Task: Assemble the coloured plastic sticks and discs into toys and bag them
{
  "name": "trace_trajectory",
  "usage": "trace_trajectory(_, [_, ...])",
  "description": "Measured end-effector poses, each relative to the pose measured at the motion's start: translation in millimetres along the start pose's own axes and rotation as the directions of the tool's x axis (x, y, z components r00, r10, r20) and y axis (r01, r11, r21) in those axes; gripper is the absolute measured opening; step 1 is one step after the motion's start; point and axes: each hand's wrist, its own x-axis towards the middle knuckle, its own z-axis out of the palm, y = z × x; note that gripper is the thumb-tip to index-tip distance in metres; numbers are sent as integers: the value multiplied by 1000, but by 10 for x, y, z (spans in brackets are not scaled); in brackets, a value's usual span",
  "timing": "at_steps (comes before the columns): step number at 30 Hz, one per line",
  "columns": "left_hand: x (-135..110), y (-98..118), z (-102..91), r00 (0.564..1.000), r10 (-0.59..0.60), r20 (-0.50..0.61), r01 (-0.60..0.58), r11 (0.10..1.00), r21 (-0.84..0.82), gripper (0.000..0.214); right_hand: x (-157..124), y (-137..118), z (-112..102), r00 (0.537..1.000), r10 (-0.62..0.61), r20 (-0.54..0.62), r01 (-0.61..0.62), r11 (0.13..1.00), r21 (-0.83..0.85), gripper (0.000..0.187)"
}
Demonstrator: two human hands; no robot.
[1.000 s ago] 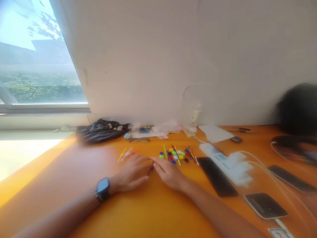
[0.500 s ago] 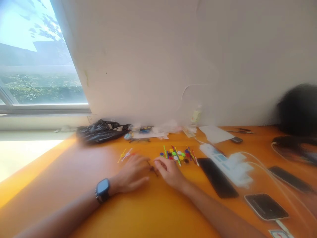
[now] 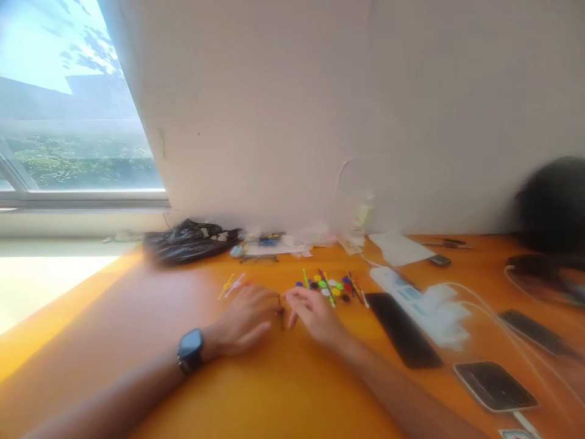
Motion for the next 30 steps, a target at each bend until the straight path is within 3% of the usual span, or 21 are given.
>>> trace_trajectory(2, [2,9,-5,1000,-3,-4,4,1000,6,42,30,20,-27,994,-34,-105,33,999,-11,50])
trace_trajectory(5, [5,18,-3,1000,-4,-10,4,1000,12,42,57,46,-44,987,51,-150,-53,999,-4,48])
trace_trajectory(8, [5,7,14,1000,2,-14,-1,1000,15,42,36,17,-5,986,168,-15,-166,983,78,46])
trace_trajectory(11, [0,-14,35,1000,2,-17,-2,1000,17,42,11,-25,35,979,166,118,-184,968,172,47])
trace_trajectory(15, [-3,-27,46,1000,4,-22,-4,1000,18,45,18,-10,16,989,146,20,-148,974,170,49])
trace_trajectory(21, [5,3,17,1000,0,-17,1,1000,19,41,11,58,43,965,162,206,-198,965,171,52])
trace_trajectory(27, [4,2,16,1000,12,-16,-11,1000,20,44,58,92,23,1000,15,2,-15,996,87,57])
trace_trajectory(30, [2,-3,22,1000,6,-11,-5,1000,16,44,35,128,24,988,53,144,-62,996,57,55])
